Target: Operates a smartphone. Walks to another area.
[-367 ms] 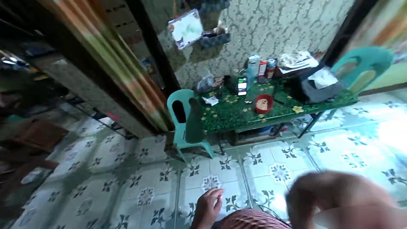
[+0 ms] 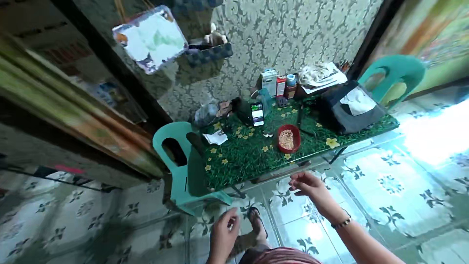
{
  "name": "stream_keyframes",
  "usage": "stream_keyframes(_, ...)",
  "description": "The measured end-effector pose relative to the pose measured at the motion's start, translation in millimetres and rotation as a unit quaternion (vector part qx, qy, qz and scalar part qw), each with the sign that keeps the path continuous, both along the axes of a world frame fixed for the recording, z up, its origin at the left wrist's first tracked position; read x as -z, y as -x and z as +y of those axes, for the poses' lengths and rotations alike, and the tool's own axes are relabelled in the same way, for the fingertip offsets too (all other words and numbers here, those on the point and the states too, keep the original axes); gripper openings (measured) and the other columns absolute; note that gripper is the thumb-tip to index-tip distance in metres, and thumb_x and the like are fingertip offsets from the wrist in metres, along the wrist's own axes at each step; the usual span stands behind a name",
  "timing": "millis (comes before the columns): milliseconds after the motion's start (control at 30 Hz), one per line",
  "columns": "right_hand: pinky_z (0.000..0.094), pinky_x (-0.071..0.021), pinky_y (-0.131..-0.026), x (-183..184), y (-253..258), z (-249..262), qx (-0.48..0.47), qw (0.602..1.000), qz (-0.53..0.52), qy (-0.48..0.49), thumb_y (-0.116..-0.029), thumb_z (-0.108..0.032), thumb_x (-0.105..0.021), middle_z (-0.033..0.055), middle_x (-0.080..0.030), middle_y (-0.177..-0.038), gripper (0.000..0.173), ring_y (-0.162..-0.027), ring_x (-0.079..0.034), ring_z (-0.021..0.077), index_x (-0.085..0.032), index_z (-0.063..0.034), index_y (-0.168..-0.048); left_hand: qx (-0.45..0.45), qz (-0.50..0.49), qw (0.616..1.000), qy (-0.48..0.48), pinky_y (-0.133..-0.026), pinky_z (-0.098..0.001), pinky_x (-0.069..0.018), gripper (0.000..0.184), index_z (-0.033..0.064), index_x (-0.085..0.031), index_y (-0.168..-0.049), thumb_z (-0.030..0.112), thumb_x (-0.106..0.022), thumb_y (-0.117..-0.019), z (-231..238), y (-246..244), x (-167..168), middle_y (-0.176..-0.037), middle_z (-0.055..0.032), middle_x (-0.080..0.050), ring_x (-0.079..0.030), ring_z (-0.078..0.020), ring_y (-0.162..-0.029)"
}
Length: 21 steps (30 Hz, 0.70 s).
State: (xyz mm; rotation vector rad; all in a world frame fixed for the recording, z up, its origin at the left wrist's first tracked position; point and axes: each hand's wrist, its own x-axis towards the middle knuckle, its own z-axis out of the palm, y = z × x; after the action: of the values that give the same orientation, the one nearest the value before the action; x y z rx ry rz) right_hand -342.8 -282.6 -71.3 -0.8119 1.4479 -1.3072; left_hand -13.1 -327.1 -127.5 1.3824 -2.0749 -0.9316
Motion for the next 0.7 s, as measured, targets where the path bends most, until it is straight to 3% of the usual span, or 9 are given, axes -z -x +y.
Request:
stream_keyframes(100, 0.0379, -0.0620, -0.077, 18, 8, -37, 0.013, 0.999, 0.006, -0.031, -0.0995, -0.009, -0.060, 0.0115, -0.071, -0.107, 0.024, -0.092, -0.072, 0.0215, -0.062, 0.0003, -0.122, -0.005, -0.036, 0.999, -0.040, -0.088, -0.0501, -0.0591, 0.061, 0.0040, -0.048, -0.150, 0.027, -0.069, -0.0973, -104, 55, -13, -0.116, -0.0171, -0.071, -0.071, -0.0297, -0.099)
stream_keyframes(167, 0.0376, -0.0621, -0.078, 17, 14, -57, 0.026, 0.999, 0.010, -0.045, -0.0991, -0.008, -0.059, 0.0107, -0.071, -0.107, 0.026, -0.092, -0.072, 0.0209, -0.062, -0.0001, -0.123, 0.020, -0.037, 0.998, -0.043, -0.090, -0.0515, -0.0583, 0.074, 0.0050, -0.037, -0.157, 0.032, -0.070, -0.0962, -173, 105, -27, -0.124, -0.0206, -0.067, -0.070, -0.0330, -0.105)
stream_keyframes(267, 0.0370, -0.0626, -0.077, 19, 32, -76, 0.040, 0.998, 0.021, -0.049, -0.0976, -0.009, -0.059, 0.0098, -0.071, -0.108, 0.028, -0.091, -0.072, 0.0203, -0.062, -0.0010, -0.125, 0.035, -0.023, 0.996, -0.083, -0.102, -0.0542, -0.0525, 0.093, 0.0040, -0.021, -0.162, 0.039, -0.073, -0.0937, -265, 185, -42, -0.143, -0.0277, -0.054, -0.061, -0.0395, -0.123)
stream_keyframes(367, 0.0376, -0.0631, -0.076, 25, 59, -87, 0.070, 0.996, 0.027, -0.057, -0.0959, -0.010, -0.060, 0.0098, -0.072, -0.108, 0.031, -0.089, -0.072, 0.0210, -0.063, -0.0014, -0.125, -0.021, 0.035, 0.992, -0.115, -0.115, -0.0549, -0.0406, 0.112, -0.0031, -0.009, -0.162, 0.038, -0.081, -0.0867, -342, 260, -28, -0.155, -0.0346, -0.036, -0.044, -0.0447, -0.141)
stream_keyframes(467, 0.0386, -0.0631, -0.075, 32, 95, -101, 0.107, 0.990, 0.015, -0.085, -0.0940, -0.009, -0.060, 0.0110, -0.072, -0.106, 0.032, -0.090, -0.073, 0.0224, -0.062, 0.0000, -0.125, -0.089, 0.033, 0.994, -0.058, -0.121, -0.0531, -0.0330, 0.126, -0.0045, -0.004, -0.161, 0.037, -0.089, -0.0780, -398, 325, -4, -0.157, -0.0358, -0.030, -0.034, -0.0457, -0.147)
stream_keyframes(700, 0.0397, -0.0630, -0.076, 41, 193, -140, 0.065, 0.985, -0.014, -0.157, -0.0961, -0.002, -0.059, 0.0129, -0.071, -0.107, 0.031, -0.090, -0.073, 0.0230, -0.061, 0.0010, -0.126, -0.265, -0.068, 0.962, -0.025, -0.112, -0.0574, -0.0405, 0.136, 0.0075, -0.002, -0.165, 0.045, -0.093, -0.0703, -449, 399, 36, -0.159, -0.0311, -0.031, -0.040, -0.0480, -0.141)
